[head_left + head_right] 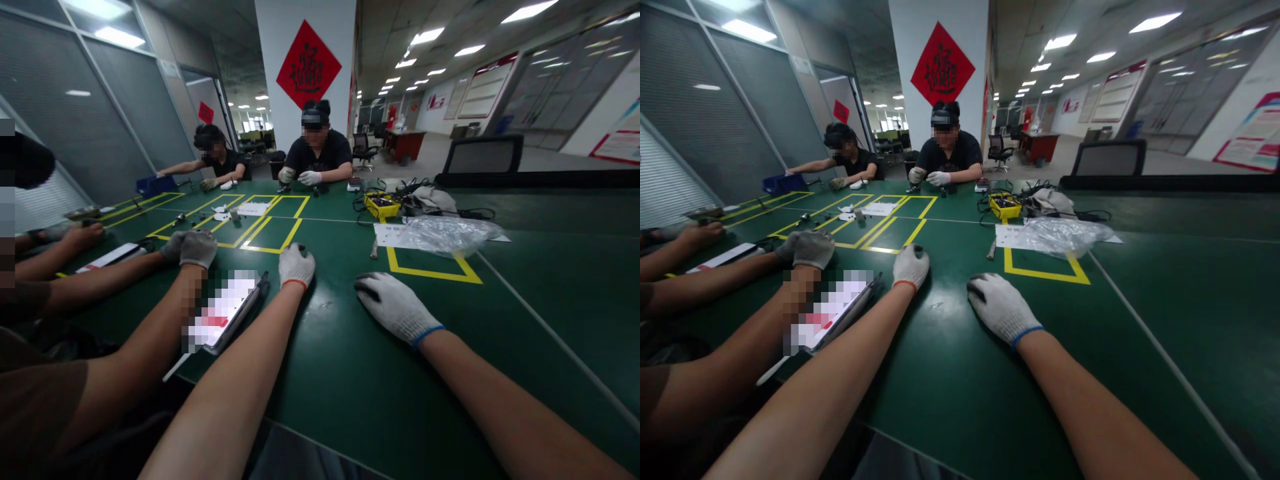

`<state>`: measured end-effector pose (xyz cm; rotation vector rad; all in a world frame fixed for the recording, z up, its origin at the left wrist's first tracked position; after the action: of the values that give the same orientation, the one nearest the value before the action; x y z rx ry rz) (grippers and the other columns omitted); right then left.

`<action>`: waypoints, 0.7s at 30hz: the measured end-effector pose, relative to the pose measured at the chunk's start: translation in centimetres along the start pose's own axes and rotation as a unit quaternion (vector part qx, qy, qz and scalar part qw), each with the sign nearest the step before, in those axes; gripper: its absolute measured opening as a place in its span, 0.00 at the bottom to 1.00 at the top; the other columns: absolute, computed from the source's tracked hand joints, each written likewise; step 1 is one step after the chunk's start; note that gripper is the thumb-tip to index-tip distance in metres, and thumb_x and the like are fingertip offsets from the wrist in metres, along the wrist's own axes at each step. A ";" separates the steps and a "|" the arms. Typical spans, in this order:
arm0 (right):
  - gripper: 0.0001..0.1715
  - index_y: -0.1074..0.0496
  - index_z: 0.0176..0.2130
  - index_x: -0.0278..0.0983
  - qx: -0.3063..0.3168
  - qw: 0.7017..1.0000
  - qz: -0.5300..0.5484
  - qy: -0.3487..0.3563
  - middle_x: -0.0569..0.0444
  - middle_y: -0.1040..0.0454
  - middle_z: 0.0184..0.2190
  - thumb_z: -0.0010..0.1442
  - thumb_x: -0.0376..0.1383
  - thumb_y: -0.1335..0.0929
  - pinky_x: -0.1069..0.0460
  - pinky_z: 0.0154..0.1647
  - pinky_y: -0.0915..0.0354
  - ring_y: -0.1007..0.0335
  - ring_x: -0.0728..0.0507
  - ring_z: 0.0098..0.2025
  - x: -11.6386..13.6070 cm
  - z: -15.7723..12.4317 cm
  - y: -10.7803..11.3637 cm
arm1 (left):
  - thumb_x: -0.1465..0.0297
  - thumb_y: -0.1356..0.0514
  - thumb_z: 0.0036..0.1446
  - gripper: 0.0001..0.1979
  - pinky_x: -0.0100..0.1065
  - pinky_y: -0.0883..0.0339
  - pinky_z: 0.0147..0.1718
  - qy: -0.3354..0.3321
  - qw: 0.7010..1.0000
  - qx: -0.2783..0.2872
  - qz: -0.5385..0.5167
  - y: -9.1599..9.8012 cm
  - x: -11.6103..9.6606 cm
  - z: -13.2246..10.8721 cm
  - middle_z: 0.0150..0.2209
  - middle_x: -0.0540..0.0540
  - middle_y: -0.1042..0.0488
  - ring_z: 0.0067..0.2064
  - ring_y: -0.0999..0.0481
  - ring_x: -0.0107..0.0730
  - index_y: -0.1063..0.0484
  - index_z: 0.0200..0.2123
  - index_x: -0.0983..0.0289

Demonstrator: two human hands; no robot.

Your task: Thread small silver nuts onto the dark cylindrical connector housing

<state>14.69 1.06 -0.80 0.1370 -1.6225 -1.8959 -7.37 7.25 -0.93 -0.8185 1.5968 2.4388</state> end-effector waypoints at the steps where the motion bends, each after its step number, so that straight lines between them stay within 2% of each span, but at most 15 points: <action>1: 0.18 0.21 0.53 0.37 -0.004 1.000 -0.002 -0.005 0.44 0.22 0.54 0.69 0.37 0.36 0.44 0.58 0.31 0.27 0.37 0.56 0.1 -0.1 0.0 | 0.67 0.41 0.64 0.16 0.39 0.31 0.55 -0.009 1.000 0.004 0.002 -0.1 0.0 0.0 0.53 0.65 0.22 0.56 0.23 0.47 0.24 0.53 0.62; 8: 0.25 0.26 0.59 0.34 0.005 0.999 -0.007 -0.044 0.40 0.24 0.58 0.66 0.41 0.32 0.43 0.59 0.32 0.28 0.34 0.58 0.8 -0.2 0.3 | 0.64 0.39 0.62 0.21 0.50 0.37 0.60 -0.033 0.998 0.030 0.044 -0.5 -0.5 -0.4 0.60 0.67 0.27 0.61 0.28 0.55 0.27 0.57 0.60; 13: 0.23 0.25 0.58 0.36 0.003 0.999 -0.004 -0.038 0.42 0.24 0.58 0.66 0.40 0.32 0.43 0.60 0.32 0.28 0.35 0.58 0.8 0.0 0.3 | 0.62 0.42 0.64 0.16 0.56 0.44 0.63 -0.083 0.990 0.064 0.095 -0.8 -0.9 -0.7 0.60 0.65 0.26 0.63 0.30 0.55 0.24 0.52 0.58; 18: 0.20 0.23 0.55 0.35 0.015 1.000 -0.002 -0.023 0.41 0.24 0.58 0.67 0.39 0.33 0.42 0.59 0.32 0.28 0.34 0.58 0.7 0.2 0.3 | 0.62 0.44 0.66 0.16 0.56 0.43 0.63 -0.102 0.986 0.079 0.107 -0.7 -1.0 -1.0 0.61 0.64 0.27 0.64 0.32 0.54 0.24 0.53 0.58; 21: 0.20 0.23 0.55 0.36 0.018 1.000 0.001 -0.017 0.41 0.24 0.58 0.68 0.39 0.34 0.42 0.59 0.32 0.28 0.34 0.58 0.7 0.3 0.2 | 0.62 0.44 0.66 0.16 0.53 0.41 0.63 -0.125 0.982 0.089 0.106 -0.5 -1.0 -1.0 0.60 0.62 0.25 0.63 0.30 0.52 0.23 0.52 0.58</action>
<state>14.09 0.91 -0.33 0.1176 -1.6793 -1.8785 -5.94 6.75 -1.15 -0.3141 1.8472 2.3700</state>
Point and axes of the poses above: each hand's wrist, its own z-axis towards the middle knuckle, its own y-axis out of the back of the hand, x = y × z, the point moved 1 cm from there along z, towards the middle knuckle
